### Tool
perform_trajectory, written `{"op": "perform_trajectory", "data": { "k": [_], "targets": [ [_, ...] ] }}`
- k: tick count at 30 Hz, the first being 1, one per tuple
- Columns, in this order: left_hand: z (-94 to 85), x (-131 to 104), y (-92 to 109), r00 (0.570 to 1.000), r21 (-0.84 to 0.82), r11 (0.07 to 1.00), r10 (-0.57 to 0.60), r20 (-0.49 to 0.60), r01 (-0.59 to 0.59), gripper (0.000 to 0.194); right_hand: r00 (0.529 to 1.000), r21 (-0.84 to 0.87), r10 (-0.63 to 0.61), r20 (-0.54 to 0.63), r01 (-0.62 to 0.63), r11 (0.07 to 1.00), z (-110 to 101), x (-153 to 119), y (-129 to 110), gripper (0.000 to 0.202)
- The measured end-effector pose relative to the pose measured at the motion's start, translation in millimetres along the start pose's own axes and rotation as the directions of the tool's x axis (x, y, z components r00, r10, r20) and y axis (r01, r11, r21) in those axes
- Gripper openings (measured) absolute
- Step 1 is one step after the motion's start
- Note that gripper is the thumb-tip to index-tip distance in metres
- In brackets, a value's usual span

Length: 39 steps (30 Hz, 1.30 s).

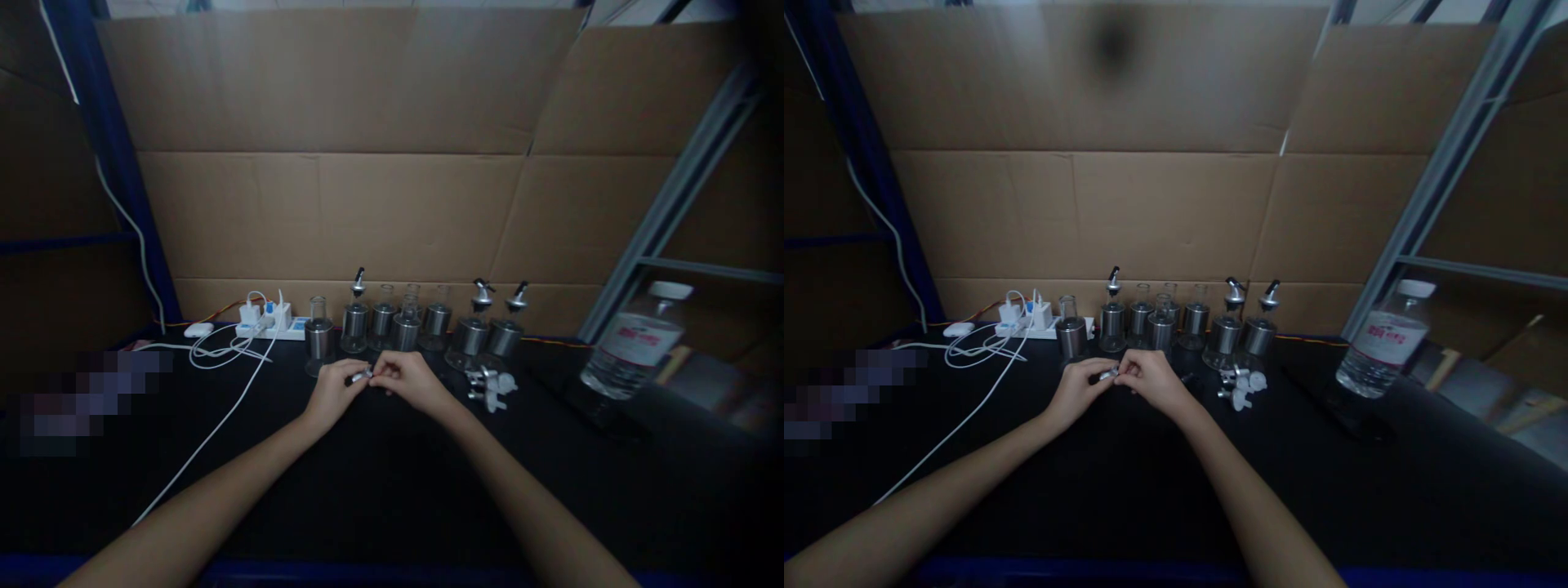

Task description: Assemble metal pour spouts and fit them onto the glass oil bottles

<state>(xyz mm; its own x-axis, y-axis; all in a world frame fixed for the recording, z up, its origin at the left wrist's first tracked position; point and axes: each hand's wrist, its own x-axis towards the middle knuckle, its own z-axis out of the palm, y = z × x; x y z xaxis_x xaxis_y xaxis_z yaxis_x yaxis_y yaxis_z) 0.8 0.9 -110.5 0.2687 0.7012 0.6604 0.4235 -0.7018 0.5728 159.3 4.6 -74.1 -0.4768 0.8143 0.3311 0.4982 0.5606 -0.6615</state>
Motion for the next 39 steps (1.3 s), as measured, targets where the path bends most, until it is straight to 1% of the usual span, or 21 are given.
{"op": "perform_trajectory", "data": {
  "k": [3, 6, 10, 13, 17, 21, 24, 28, 32, 34, 37, 39],
  "targets": [
    [-1.4, -1.0, 2.9, 0.998, -0.019, 0.999, 0.049, 0.046, -0.048, 0.018, 0.998, 0.141, 0.023, 0.064, -0.032, 0.989, -1.0, -1.0, 4.4, 0.016],
    [-2.9, -2.1, 6.1, 0.995, -0.025, 0.996, 0.082, 0.061, -0.081, 0.018, 0.996, 0.219, 0.02, 0.084, -0.038, 0.975, -1.6, -1.8, 7.6, 0.023],
    [-3.4, -3.3, 9.0, 0.988, -0.018, 0.993, 0.122, 0.099, -0.12, 0.016, 0.996, 0.253, 0.013, 0.089, -0.035, 0.967, -2.4, -2.9, 8.6, 0.028],
    [-3.4, -4.1, 10.1, 0.986, -0.009, 0.991, 0.135, 0.094, -0.135, 0.017, 0.996, 0.228, 0.011, 0.09, -0.031, 0.973, -3.4, -4.2, 7.2, 0.028],
    [-4.0, -5.2, 10.6, 0.984, 0.009, 0.989, 0.144, 0.1, -0.146, 0.016, 0.996, 0.135, -0.022, 0.083, 0.011, 0.991, -4.4, -5.2, 5.7, 0.025],
    [-5.5, -4.8, 11.9, 0.982, 0.024, 0.989, 0.144, 0.123, -0.148, 0.016, 0.995, -0.009, -0.073, 0.062, 0.073, 0.997, -4.2, -4.1, 6.9, 0.023],
    [-6.9, -2.4, 14.3, 0.984, 0.074, 0.987, 0.133, 0.117, -0.142, 0.015, 0.993, -0.126, -0.107, 0.043, 0.112, 0.986, -4.7, -2.5, 7.6, 0.024],
    [-6.9, 1.6, 15.1, 0.991, 0.126, 0.985, 0.113, 0.067, -0.121, 0.015, 0.988, -0.286, -0.147, 0.047, 0.154, 0.946, -9.4, -1.9, 5.3, 0.027],
    [-6.5, 2.8, 10.6, 0.998, 0.122, 0.99, 0.068, 0.006, -0.068, 0.015, 0.98, -0.414, -0.199, 0.025, 0.192, 0.89, -18.6, -3.6, 3.6, 0.027],
    [-7.4, 2.9, 7.5, 0.998, 0.101, 0.993, 0.064, -0.02, -0.062, 0.016, 0.981, -0.476, -0.191, -0.028, 0.155, 0.866, -23.4, -4.2, 6.3, 0.025],
    [-9.2, 3.4, 3.1, 0.995, 0.076, 0.996, 0.056, -0.076, -0.051, 0.017, 0.981, -0.581, -0.132, -0.144, 0.024, 0.814, -28.6, -4.2, 14.5, 0.025],
    [-9.6, 4.1, 0.8, 0.993, 0.066, 0.997, 0.037, -0.113, -0.03, 0.017, 0.982, -0.65, -0.085, -0.166, -0.044, 0.759, -30.1, -4.1, 20.2, 0.022]
  ]
}}
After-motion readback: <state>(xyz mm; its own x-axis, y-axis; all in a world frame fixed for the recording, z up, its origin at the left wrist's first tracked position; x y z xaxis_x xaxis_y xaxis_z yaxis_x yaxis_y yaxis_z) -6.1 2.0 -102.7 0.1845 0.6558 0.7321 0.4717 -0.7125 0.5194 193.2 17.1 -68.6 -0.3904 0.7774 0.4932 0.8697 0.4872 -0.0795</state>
